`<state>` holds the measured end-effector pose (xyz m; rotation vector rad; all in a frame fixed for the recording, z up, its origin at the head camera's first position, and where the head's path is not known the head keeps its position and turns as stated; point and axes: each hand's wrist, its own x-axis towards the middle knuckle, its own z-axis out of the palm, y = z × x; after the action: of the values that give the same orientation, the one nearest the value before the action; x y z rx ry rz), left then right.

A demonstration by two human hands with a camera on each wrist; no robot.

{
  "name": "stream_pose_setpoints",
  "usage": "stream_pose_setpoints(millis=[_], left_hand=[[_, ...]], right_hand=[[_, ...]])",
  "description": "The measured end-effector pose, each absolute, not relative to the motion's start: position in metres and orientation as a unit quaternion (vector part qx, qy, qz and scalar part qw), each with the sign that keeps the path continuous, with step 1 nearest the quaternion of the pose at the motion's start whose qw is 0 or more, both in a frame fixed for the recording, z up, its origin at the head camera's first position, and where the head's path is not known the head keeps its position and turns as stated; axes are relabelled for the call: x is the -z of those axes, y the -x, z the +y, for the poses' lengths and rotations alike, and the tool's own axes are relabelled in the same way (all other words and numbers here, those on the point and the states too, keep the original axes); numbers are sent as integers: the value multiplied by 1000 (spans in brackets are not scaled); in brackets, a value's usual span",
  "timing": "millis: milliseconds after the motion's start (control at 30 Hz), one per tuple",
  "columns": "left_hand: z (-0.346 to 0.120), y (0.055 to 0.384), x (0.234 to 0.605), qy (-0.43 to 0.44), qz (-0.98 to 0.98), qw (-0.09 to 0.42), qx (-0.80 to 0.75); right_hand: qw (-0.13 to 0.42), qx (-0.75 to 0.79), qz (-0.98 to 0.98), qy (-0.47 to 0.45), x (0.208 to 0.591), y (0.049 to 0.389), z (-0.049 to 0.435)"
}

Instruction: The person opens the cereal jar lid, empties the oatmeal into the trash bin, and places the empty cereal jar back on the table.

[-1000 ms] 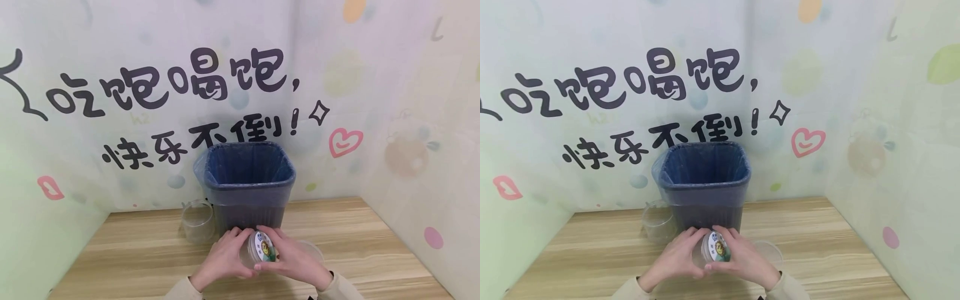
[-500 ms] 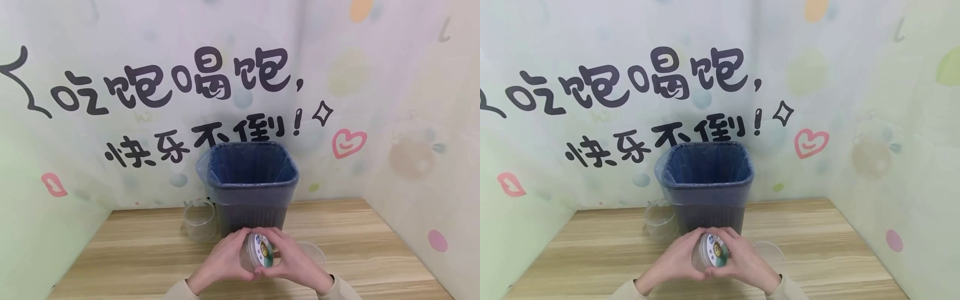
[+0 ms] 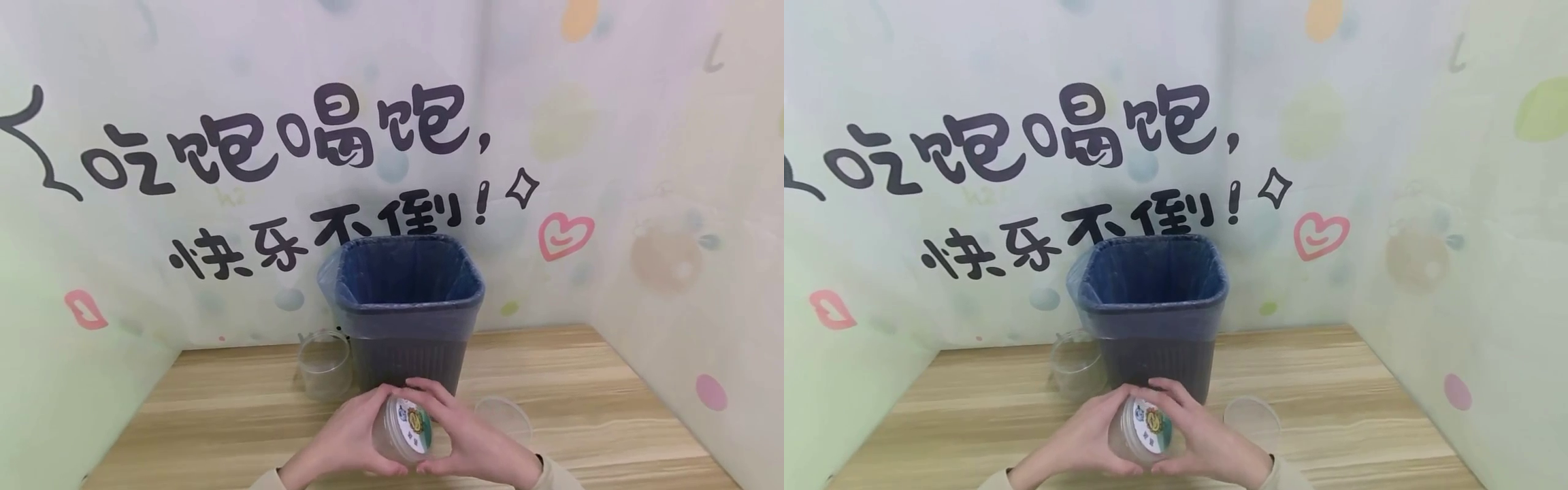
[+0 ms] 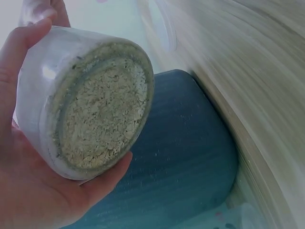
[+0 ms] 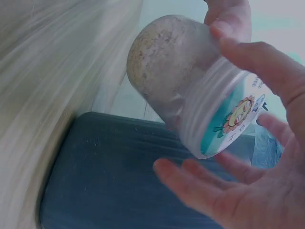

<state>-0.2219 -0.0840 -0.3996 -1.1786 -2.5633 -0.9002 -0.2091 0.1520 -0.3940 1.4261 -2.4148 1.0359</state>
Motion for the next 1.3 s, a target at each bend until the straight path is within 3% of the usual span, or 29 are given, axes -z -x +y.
stream_pose_setpoints(millis=[200,367,667,800,1067,1300], left_hand=[[-92,210,399,362,-885,137,257],[-90,202,402,346,-898,167,213],[-94,193,410,343,-904,171,190],[-95,192,414,335,-906,150,212],[-93,192,416,318,-909,141,231],[-88,193,418,308,-915,133,225]], right_hand=[[-5,-437,-813,-385,399,203,142],[2,-428,-838,-339,406,200,133],[66,-406,-792,-451,420,205,131],[47,-407,-777,-478,422,205,133],[-50,-501,-770,-392,422,203,132],[-48,-473,-803,-360,417,202,130]])
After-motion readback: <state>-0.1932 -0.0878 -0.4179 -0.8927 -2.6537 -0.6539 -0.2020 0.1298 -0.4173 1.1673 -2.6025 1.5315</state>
